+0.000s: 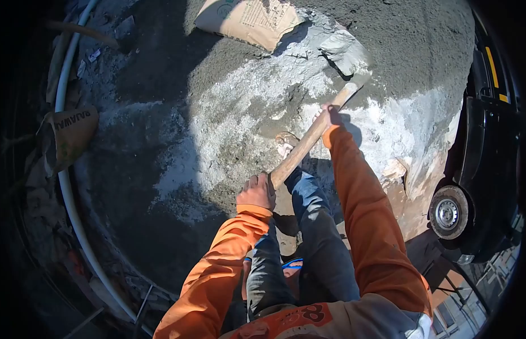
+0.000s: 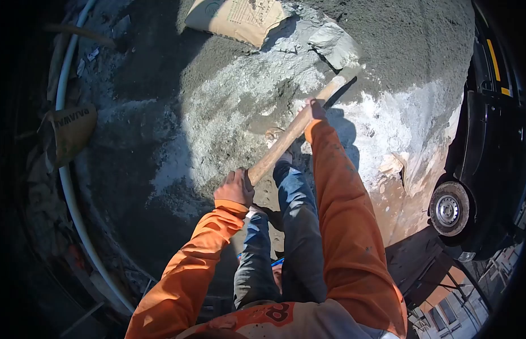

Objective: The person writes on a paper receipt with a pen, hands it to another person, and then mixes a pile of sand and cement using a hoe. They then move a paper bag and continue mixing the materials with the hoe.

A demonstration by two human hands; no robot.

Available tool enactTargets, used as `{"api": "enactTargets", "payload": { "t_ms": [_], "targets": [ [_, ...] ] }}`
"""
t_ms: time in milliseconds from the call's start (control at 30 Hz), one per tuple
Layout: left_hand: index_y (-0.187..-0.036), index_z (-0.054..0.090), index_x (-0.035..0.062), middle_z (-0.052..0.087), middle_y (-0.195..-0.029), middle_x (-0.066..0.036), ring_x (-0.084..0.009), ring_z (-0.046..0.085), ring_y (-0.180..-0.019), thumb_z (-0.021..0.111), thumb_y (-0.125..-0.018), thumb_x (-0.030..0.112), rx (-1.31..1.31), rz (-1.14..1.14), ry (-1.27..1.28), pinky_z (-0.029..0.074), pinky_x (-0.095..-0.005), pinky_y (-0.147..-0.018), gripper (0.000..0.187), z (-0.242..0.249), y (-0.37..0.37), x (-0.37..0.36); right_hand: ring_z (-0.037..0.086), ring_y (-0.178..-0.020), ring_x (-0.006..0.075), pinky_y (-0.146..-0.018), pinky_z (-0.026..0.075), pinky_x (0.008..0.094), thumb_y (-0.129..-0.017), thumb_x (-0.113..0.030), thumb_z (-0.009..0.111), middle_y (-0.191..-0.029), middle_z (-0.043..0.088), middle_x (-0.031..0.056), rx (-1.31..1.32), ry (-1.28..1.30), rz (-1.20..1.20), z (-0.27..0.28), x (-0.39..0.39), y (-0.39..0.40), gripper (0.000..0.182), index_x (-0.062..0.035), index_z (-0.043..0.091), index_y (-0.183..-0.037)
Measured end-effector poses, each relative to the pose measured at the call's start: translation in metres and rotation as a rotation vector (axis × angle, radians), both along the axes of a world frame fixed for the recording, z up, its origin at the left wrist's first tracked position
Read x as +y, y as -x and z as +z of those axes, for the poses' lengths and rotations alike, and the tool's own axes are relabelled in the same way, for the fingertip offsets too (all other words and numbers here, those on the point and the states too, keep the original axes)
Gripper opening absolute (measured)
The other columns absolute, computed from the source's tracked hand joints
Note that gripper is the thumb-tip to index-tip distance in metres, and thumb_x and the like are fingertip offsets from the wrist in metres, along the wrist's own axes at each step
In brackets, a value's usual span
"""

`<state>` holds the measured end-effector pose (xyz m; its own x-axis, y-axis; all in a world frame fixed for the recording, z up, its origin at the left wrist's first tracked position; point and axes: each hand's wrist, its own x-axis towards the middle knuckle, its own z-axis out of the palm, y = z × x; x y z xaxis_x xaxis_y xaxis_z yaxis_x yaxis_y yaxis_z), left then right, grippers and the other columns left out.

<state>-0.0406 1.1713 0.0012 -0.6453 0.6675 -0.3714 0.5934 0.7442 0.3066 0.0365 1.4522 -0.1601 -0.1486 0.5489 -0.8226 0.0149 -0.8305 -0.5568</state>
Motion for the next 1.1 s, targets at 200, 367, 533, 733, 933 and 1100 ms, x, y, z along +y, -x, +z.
{"api": "enactTargets", "payload": {
  "t_ms": [200,367,533,733,933,1100],
  "targets": [
    [-0.106,0.044,0.0125,0.056,-0.089,-0.012,-0.0335,0.06,-0.074,0.069,-0.062,0.024,-0.209,0.049,0.277,0.049,-0.0434,-0.062,0.052,0.04,0.004,0.014,0.051,-0.059,0.0241,-0.056,0.048,0.0428,-0.072,-0.023,0.054,-0.071,0.046,0.0091,-0.049,0.216,0.184,-0.018,-0.015,0.046,0.026,-0.0081,0.045,-0.091],
    [-0.108,0.046,0.012,0.059,-0.093,-0.013,-0.0335,0.06,-0.079,0.07,-0.062,0.027,-0.224,0.105,0.397,0.049,-0.0422,-0.068,0.054,0.075,0.011,-0.071,0.054,-0.064,0.0238,-0.055,0.049,0.0429,-0.076,-0.02,0.052,-0.074,0.048,0.0097,-0.116,0.269,0.237,-0.008,-0.129,0.069,0.026,-0.0072,0.045,-0.097],
    [-0.106,0.049,0.0124,0.061,-0.091,-0.014,-0.0335,0.06,-0.081,0.068,-0.062,0.029,-0.284,0.225,0.384,0.049,-0.0411,-0.071,0.05,0.08,-0.017,-0.172,0.055,-0.057,0.0232,-0.05,0.049,0.0384,-0.079,-0.024,0.056,-0.072,0.052,0.0091,-0.316,0.288,0.291,0.012,-0.225,0.069,0.024,-0.0054,0.053,-0.094],
    [-0.103,0.051,0.008,0.062,-0.084,-0.017,-0.0348,0.061,-0.076,0.067,-0.062,0.028,-0.309,0.433,0.386,0.049,-0.0409,-0.068,0.049,0.101,-0.059,-0.303,0.057,-0.053,0.0222,-0.047,0.049,0.0347,-0.077,-0.021,0.06,-0.069,0.058,0.0103,-0.439,0.331,0.403,0.068,-0.37,0.068,0.02,-0.0035,0.057,-0.087],
    [-0.092,0.055,0.0066,0.06,-0.077,-0.016,-0.0363,0.06,-0.072,0.066,-0.062,0.029,-0.213,0.555,0.529,0.048,-0.0424,-0.062,0.038,0.116,-0.128,-0.432,0.055,-0.046,0.019,-0.043,0.048,0.0335,-0.077,-0.019,0.061,-0.064,0.056,0.0078,-0.357,0.43,0.741,0.075,-0.513,0.041,0.02,-0.0032,0.055,-0.086],
    [-0.078,0.048,0.0102,0.058,-0.073,-0.009,-0.0324,0.057,-0.068,0.061,-0.067,0.024,-0.161,0.428,0.433,0.04,-0.0451,-0.066,0.022,0.035,-0.137,-0.429,0.053,-0.045,0.0178,-0.042,0.046,0.0329,-0.076,-0.019,0.062,-0.062,0.051,0.0037,-0.237,0.387,0.381,0.046,-0.461,0.012,0.017,-0.0063,0.053,-0.08]
  ]
}}
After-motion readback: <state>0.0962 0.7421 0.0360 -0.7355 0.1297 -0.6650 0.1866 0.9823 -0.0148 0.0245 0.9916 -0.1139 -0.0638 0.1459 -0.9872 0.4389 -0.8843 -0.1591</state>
